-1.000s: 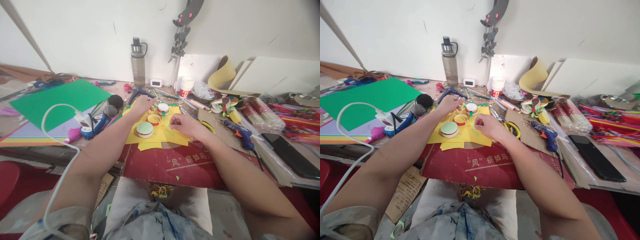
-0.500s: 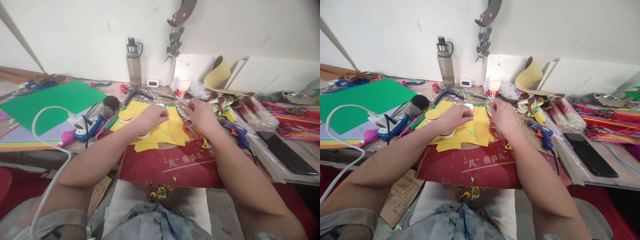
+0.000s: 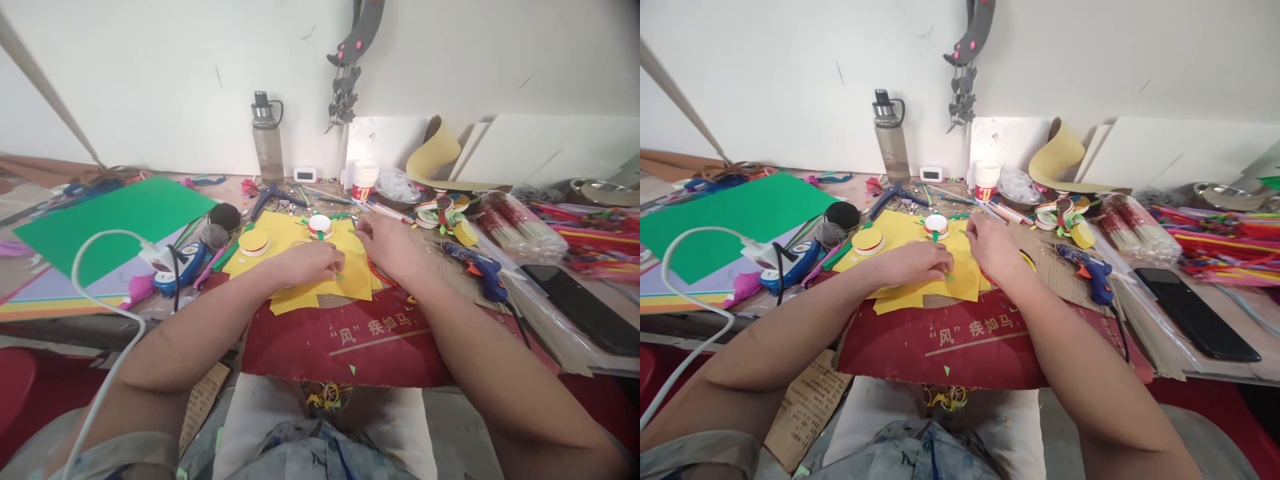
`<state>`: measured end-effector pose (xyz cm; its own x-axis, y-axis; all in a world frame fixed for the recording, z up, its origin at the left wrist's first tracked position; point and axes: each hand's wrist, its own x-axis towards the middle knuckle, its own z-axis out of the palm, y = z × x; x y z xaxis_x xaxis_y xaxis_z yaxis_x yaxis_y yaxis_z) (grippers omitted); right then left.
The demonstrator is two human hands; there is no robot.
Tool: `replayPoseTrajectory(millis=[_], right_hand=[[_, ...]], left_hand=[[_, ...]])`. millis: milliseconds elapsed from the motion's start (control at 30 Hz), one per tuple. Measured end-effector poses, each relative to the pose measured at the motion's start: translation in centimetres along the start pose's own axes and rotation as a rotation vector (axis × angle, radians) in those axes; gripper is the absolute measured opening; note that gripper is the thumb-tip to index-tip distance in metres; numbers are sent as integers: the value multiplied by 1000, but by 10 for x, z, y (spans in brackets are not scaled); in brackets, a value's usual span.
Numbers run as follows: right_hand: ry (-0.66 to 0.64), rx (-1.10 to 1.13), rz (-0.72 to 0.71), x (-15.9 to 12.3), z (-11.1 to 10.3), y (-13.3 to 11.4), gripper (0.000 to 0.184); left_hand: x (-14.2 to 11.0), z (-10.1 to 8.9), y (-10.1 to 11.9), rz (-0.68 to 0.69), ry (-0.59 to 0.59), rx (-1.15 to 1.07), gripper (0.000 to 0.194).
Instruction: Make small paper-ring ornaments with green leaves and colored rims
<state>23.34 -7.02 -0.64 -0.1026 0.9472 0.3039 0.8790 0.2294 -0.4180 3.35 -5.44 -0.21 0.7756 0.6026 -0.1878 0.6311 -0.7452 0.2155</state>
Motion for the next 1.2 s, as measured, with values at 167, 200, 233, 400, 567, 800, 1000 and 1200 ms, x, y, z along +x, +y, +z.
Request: replayPoseTrajectory(millis=[167, 200, 233, 400, 567, 800, 1000, 1200], right_hand=[[29, 24, -23, 1, 3, 2, 15], [31, 28, -27, 1, 3, 3, 15], [32, 32, -32, 1, 4, 3, 14], [52, 60, -60, 2, 7, 7, 13], [108, 94, -95, 3, 10, 10, 12], [114, 104, -95, 3, 11, 11, 10], [127, 123, -98, 4, 14, 11, 12], [124, 118, -102, 4, 18, 13, 13]], left_hand=[[1, 0, -1, 2, 12, -34, 18], [1, 1, -2, 0, 12, -41, 18], [1, 1, -2, -5, 10, -47, 17], [2, 1, -2, -38, 4, -62, 15], [0, -1, -1, -76, -11, -69, 18], [1, -1, -1, -38, -13, -50, 16], [4, 4, -5, 13, 48, 5, 17], [0, 1, -4, -38, 55, -15, 18]])
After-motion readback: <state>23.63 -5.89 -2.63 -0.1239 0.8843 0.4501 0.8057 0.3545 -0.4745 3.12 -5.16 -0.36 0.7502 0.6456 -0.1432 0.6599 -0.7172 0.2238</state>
